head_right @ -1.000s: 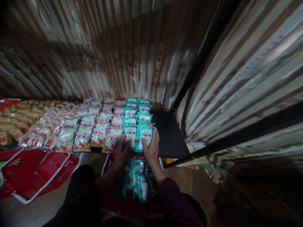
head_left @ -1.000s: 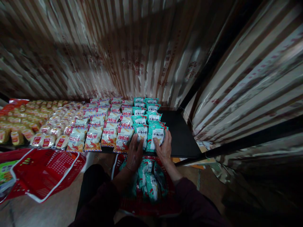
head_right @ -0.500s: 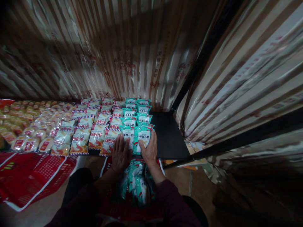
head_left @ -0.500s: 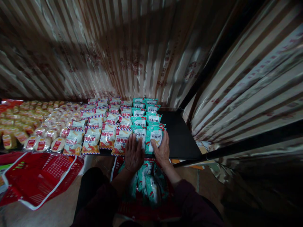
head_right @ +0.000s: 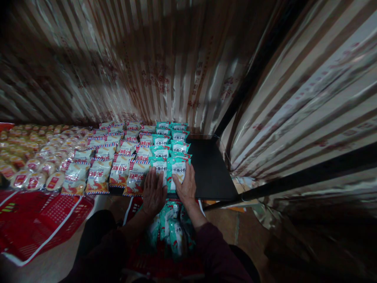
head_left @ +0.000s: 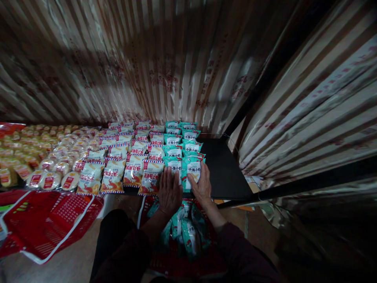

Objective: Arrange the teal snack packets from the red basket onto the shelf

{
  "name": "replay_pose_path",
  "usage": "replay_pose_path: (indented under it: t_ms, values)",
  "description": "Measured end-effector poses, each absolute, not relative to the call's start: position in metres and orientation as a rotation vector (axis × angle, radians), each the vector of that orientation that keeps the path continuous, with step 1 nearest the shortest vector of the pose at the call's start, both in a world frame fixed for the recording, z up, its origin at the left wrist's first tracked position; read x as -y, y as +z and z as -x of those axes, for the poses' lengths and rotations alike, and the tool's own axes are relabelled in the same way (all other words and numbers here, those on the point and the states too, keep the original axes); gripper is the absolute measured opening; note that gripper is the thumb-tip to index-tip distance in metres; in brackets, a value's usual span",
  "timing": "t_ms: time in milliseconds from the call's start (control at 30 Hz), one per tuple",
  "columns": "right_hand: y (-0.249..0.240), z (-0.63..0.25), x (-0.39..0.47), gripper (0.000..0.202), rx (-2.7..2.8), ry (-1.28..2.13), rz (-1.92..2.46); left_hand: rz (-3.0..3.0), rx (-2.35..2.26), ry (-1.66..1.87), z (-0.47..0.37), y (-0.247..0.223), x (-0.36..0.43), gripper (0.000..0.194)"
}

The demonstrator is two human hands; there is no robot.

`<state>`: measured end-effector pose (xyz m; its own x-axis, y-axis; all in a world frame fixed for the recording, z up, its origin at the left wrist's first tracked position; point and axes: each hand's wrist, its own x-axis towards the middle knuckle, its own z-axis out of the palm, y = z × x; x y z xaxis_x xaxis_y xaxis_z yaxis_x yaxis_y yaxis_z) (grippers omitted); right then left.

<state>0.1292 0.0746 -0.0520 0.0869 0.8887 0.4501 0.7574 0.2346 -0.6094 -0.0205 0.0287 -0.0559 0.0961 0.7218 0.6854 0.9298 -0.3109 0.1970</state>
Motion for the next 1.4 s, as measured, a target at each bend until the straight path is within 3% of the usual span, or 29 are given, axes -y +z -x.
replay_pose_path:
  t_ms: [733, 1167, 1400]
  values:
    - [-0.049, -0.129, -0.071, 0.073, 1.732, 0.088, 1.608, 2.147, 1.629, -0.955, 0.013, -0.063, -0.018, 0.068]
    - [-0.054, -0.144, -0.058, 0.069, 1.694, 0.091, 1.561, 2.204, 1.575, -0.885, 0.011, -0.054, -0.017, 0.054]
    - [-0.050, -0.145, -0.065, 0.063, 1.707, 0.083, 1.504, 2.171, 1.544, -0.913, 0.013, -0.055, -0.017, 0.057]
